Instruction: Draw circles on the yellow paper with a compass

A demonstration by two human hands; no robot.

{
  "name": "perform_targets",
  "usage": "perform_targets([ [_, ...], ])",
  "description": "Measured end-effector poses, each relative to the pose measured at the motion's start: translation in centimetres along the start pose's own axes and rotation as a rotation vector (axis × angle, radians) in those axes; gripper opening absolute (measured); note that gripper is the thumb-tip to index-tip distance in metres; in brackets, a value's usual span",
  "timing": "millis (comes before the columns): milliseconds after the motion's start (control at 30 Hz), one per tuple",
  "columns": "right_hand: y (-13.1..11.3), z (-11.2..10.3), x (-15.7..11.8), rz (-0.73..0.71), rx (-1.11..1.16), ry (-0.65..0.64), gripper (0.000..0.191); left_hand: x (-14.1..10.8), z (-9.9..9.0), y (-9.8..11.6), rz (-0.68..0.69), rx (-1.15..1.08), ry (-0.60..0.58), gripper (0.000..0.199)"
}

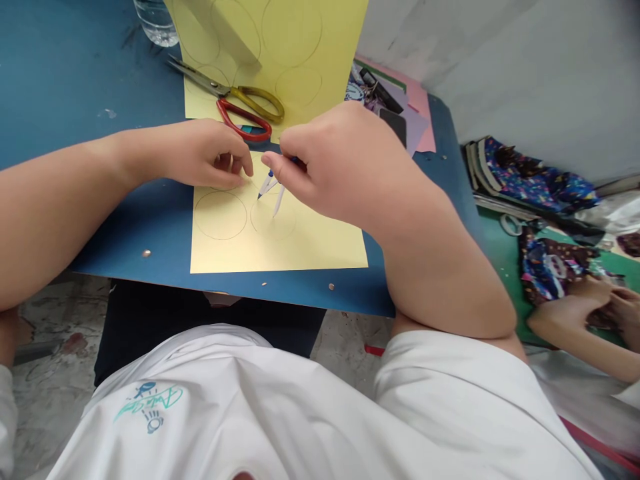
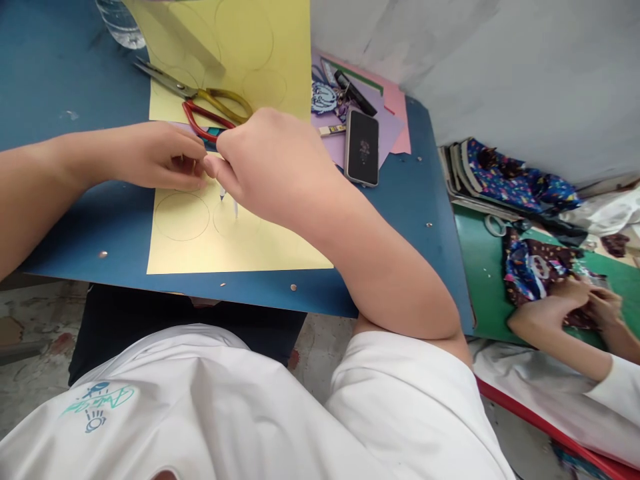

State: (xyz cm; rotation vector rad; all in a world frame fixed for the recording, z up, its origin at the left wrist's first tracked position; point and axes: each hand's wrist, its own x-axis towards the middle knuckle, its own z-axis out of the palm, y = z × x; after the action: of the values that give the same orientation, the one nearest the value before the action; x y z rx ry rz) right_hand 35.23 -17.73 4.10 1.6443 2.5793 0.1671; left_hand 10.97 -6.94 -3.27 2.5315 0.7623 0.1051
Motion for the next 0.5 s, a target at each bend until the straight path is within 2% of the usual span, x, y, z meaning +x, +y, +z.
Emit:
perform_targets([
  [100, -0.6, -0.7, -0.2, 0.037, -0.034, -0.049, 0.073, 0.2, 0.8, 0.4, 0.072, -0.07, -0.002, 0.045],
  [233, -0.6, -0.9, -0.3, 0.053, -0.012, -0.062, 0.072, 0.5, 2.0, 1.0, 0.108, -0.099, 0.002, 0.033],
  [500, 0.1, -0.2, 0.0, 0.014, -0.005, -0.032, 0.085, 0.8, 2.8, 1.1, 0.091, -0.062, 0.028, 0.027],
])
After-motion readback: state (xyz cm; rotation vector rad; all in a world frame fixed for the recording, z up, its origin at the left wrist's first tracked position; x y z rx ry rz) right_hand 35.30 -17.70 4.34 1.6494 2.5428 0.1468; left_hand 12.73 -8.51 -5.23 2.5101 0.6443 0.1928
